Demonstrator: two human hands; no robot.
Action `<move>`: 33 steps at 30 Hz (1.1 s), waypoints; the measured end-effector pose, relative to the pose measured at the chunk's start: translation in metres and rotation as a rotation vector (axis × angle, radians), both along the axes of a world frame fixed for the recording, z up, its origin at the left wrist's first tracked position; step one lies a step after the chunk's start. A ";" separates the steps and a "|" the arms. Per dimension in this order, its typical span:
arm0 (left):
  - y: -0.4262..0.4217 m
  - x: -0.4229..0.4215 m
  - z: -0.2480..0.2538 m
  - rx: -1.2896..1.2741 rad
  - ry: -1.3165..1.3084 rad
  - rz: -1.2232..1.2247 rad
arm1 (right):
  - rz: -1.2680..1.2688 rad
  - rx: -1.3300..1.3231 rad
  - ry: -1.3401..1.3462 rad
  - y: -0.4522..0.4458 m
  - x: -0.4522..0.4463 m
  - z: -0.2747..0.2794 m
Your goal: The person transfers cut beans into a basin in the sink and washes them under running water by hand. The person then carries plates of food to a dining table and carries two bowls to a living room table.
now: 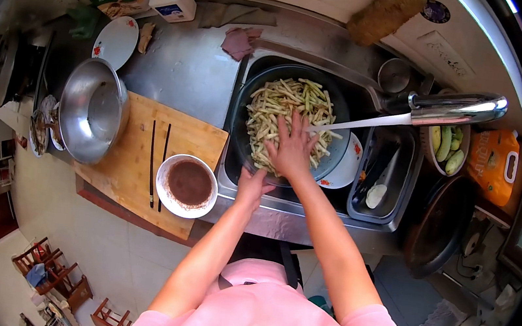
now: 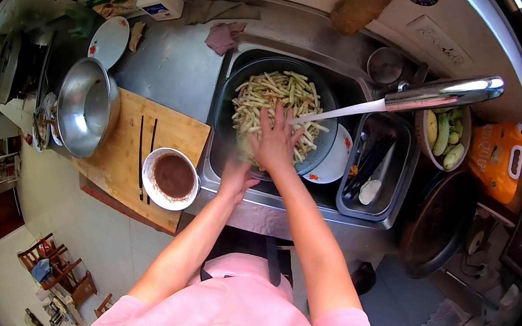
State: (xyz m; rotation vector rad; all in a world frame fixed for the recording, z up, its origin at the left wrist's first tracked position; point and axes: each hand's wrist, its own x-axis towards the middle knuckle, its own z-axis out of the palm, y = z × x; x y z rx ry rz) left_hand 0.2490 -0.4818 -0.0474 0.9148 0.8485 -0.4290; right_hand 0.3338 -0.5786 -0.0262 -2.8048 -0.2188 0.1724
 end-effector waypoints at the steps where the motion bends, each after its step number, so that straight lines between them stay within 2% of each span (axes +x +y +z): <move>1: 0.000 -0.001 -0.001 -0.001 -0.006 0.002 | -0.005 0.002 0.001 -0.002 0.007 -0.005; 4: -0.002 -0.001 -0.003 0.022 -0.001 0.021 | -0.081 -0.014 -0.165 -0.011 0.026 -0.013; 7: -0.003 -0.002 -0.006 0.024 -0.008 0.016 | -0.094 -0.025 -0.086 -0.007 0.026 -0.013; 9: -0.004 0.000 -0.001 0.027 -0.009 0.026 | -0.029 -0.050 -0.148 -0.007 0.006 -0.009; 11: -0.004 0.000 0.000 0.022 0.002 0.076 | 0.104 -0.098 -0.076 -0.013 -0.011 -0.015; 13: 0.000 -0.005 -0.006 0.041 0.000 0.060 | 0.093 -0.064 0.066 -0.021 -0.019 -0.014; 15: 0.001 -0.008 -0.015 -0.009 -0.057 0.041 | 0.064 0.020 -0.014 -0.027 -0.026 -0.031; 16: 0.001 -0.008 -0.011 -0.034 -0.094 0.038 | 0.082 0.006 0.141 -0.029 -0.022 -0.031; 17: -0.001 -0.007 -0.007 -0.005 -0.047 0.033 | 0.068 -0.060 0.149 -0.022 -0.015 -0.014; 19: 0.002 -0.007 -0.022 0.011 -0.020 0.005 | -0.032 -0.013 0.107 -0.009 -0.007 -0.001; 21: 0.005 -0.007 -0.028 -0.030 -0.055 0.009 | -0.030 0.041 -0.022 -0.003 0.010 0.008; 23: 0.007 -0.008 -0.030 -0.003 -0.021 0.022 | -0.031 0.210 -0.120 0.007 0.018 0.006; 25: 0.006 -0.006 -0.024 -0.021 -0.034 0.017 | -0.024 0.151 -0.107 0.008 0.027 0.009; 31: 0.007 -0.003 -0.011 -0.040 0.000 0.002 | 0.212 0.070 0.055 -0.001 -0.006 -0.006; 33: 0.006 -0.002 -0.013 -0.012 -0.016 -0.011 | 0.208 0.048 0.017 -0.009 -0.019 -0.009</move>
